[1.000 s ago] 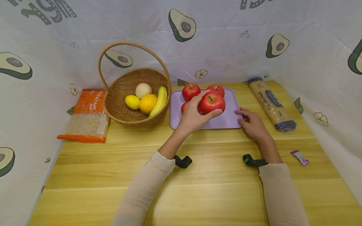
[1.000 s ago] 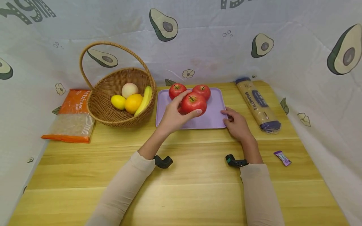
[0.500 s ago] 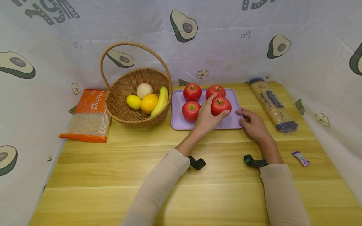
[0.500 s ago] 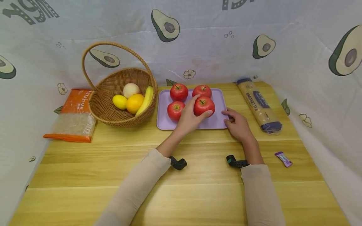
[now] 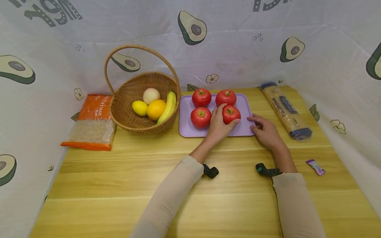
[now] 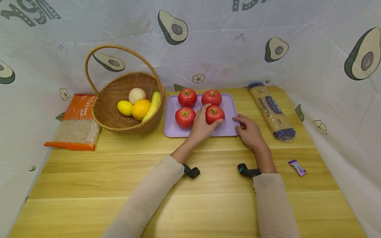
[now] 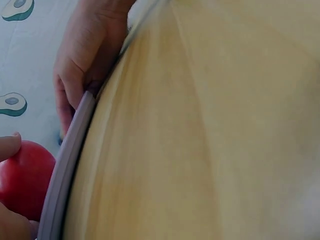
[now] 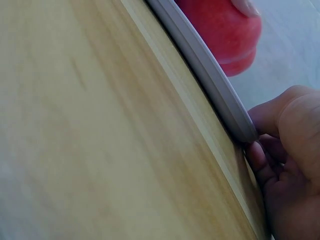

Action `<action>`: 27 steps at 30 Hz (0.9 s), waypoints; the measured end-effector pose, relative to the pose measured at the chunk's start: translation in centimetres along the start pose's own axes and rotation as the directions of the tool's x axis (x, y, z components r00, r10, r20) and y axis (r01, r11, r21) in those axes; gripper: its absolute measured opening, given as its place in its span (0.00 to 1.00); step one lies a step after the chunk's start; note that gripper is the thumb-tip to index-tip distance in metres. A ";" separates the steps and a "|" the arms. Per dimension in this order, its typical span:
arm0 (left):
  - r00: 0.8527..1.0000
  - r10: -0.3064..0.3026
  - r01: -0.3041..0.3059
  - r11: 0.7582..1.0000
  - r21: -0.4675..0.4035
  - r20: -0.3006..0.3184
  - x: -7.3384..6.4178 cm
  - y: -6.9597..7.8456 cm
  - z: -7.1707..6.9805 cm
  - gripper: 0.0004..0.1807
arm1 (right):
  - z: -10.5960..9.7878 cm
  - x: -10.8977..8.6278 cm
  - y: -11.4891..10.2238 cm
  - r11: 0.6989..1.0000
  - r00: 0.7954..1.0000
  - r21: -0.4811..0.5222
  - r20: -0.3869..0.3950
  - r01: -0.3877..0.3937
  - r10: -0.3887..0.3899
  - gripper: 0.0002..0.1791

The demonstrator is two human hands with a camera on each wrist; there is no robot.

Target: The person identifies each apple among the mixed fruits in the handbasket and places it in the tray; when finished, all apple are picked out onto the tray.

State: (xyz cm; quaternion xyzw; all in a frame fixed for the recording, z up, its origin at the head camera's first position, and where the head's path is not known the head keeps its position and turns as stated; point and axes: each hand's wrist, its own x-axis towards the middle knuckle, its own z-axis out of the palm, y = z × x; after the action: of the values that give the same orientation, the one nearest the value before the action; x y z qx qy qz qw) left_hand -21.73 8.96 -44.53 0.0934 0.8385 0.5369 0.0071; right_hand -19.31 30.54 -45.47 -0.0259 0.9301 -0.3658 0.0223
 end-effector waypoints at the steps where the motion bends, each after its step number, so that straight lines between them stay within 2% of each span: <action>1: 1.000 -0.002 0.002 1.000 0.000 -0.002 0.0 -0.1 0.1 0.43 | 0.0 0.0 0.0 1.000 1.000 -0.001 0.000 0.000 0.000 0.23; 6: 1.000 0.001 -0.001 1.000 0.024 -0.005 0.0 -0.3 0.2 0.45 | 0.2 0.1 0.0 1.000 1.000 0.009 -0.001 0.009 -0.009 0.23; 11: 0.999 0.023 -0.025 0.997 0.071 0.032 -0.4 -0.3 -0.2 0.50 | 0.2 0.2 0.1 1.000 1.000 0.000 0.000 0.020 -0.020 0.23; 16: 0.994 0.091 -0.098 0.987 0.127 0.062 -1.1 0.2 -1.3 0.50 | 0.1 0.1 0.2 0.999 0.999 0.008 0.000 0.042 -0.042 0.23; 18: 0.988 0.140 -0.149 0.979 0.139 0.072 -1.4 0.6 -2.1 0.48 | 0.1 0.1 0.3 0.999 0.999 0.009 -0.001 0.045 -0.045 0.23; 22: 0.966 0.243 -0.254 0.957 0.139 0.090 -2.0 1.2 -4.3 0.42 | 0.1 0.2 0.5 0.999 0.999 0.009 -0.002 0.043 -0.043 0.23; 27: 0.951 0.297 -0.306 0.946 0.111 0.090 -2.7 1.2 -8.0 0.37 | 0.0 0.3 0.5 0.999 0.999 0.021 -0.003 0.041 -0.041 0.23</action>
State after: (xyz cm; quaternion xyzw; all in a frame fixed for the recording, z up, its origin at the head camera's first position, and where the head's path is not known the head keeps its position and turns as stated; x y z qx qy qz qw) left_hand -19.82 1.87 -40.28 0.2400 0.8451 0.4749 -0.0509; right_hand -19.66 30.86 -45.81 -0.0441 0.9255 -0.3759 0.0137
